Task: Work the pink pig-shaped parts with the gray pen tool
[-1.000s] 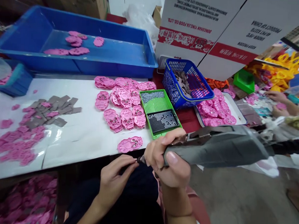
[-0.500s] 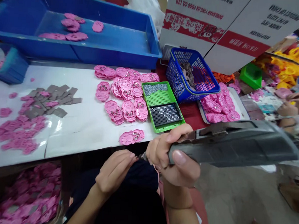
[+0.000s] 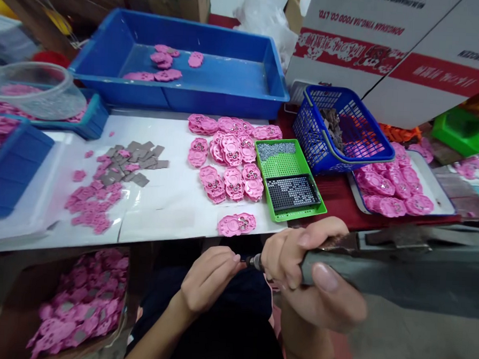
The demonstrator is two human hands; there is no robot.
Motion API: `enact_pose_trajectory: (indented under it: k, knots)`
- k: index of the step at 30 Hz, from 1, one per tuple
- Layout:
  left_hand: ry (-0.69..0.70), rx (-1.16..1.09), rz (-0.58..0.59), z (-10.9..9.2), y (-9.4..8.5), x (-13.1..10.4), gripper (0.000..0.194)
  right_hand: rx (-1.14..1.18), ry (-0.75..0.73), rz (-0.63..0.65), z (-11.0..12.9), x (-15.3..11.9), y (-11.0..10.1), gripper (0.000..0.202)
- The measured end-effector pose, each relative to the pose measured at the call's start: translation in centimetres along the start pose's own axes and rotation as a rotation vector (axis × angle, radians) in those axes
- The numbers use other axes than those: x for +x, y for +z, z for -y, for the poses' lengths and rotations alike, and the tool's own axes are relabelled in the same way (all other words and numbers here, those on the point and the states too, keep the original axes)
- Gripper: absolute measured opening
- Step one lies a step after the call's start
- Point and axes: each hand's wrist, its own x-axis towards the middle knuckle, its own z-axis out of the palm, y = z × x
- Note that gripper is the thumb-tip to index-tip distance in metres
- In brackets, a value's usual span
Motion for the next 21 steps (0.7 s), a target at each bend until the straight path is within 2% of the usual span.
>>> enact_pose_trajectory:
  k: [5,11,14,15,17,21]
  knots:
    - [-0.002,0.021,-0.041,0.3,-0.1,-0.2,0.052,0.023,-0.03,-0.018,-0.3,0.0,0.7,0.014]
    - [0.0,0.027,-0.092,0.0,0.7,-0.3,0.047,-0.025,-0.028,0.011,-0.6,-0.2,1.5,0.012]
    - [-0.076,0.085,-0.034,0.8,-0.5,0.0,0.044,-0.051,-0.06,-0.018,-1.0,-0.2,1.5,0.011]
    - [-0.122,0.139,0.004,1.8,-1.5,0.1,0.043,-0.048,-0.079,-0.042,-1.2,-0.1,1.5,0.011]
    - [-0.245,0.314,0.069,4.9,-4.2,0.3,0.039,-0.034,-0.122,-0.103,-1.5,0.0,1.2,0.011]
    - [-0.581,0.753,0.08,13.4,-9.7,1.4,0.033,-0.014,-0.183,-0.198,-2.0,0.3,0.6,0.01]
